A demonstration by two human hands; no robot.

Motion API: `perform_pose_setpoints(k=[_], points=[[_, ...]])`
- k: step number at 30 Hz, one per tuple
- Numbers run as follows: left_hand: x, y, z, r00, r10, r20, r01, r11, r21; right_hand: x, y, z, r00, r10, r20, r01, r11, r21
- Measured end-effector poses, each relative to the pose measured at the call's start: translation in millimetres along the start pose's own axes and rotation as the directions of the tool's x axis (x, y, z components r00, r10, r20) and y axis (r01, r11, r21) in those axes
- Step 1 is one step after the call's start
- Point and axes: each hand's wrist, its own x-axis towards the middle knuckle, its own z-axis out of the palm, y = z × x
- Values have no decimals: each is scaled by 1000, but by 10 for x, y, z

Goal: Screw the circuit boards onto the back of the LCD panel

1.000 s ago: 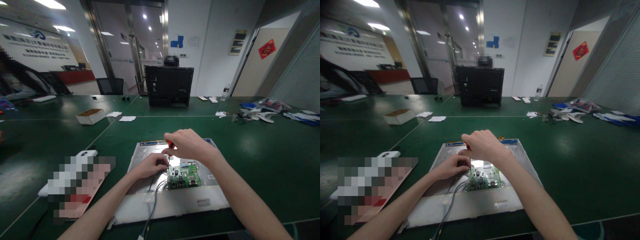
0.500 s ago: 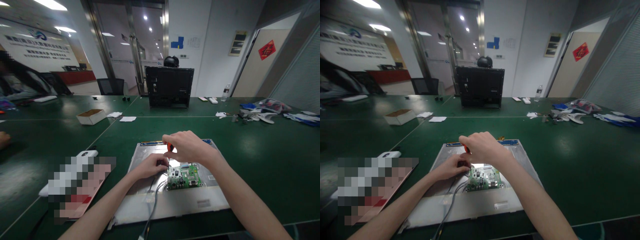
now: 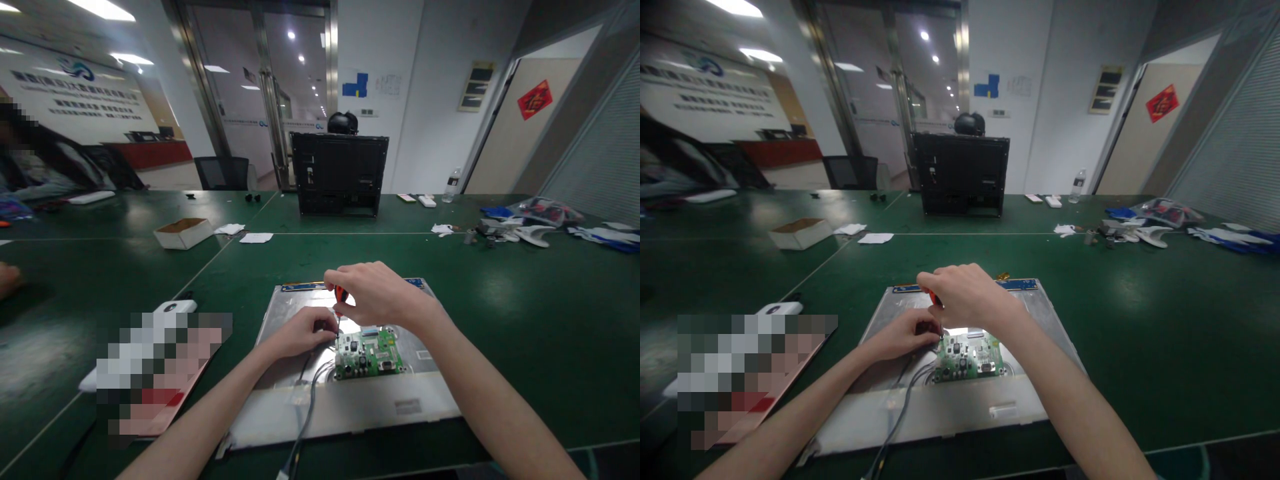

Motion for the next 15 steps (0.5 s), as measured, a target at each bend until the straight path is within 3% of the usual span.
perform_pose_setpoints(k=[5, 11, 15], points=[[-14, -1, 24, 1000, 12, -10, -11, 999, 34, 29, -5, 19, 999, 42, 2, -42, 997, -66], [-6, -4, 26, 998, 59, -11, -59, 998, 34, 4, 1, 15, 999, -31, -4, 32, 999, 21], [-6, -4, 38, 999, 42, 1, -42, 999, 23, 4, -10, 9, 1000, 2, 3, -2, 1000, -1]])
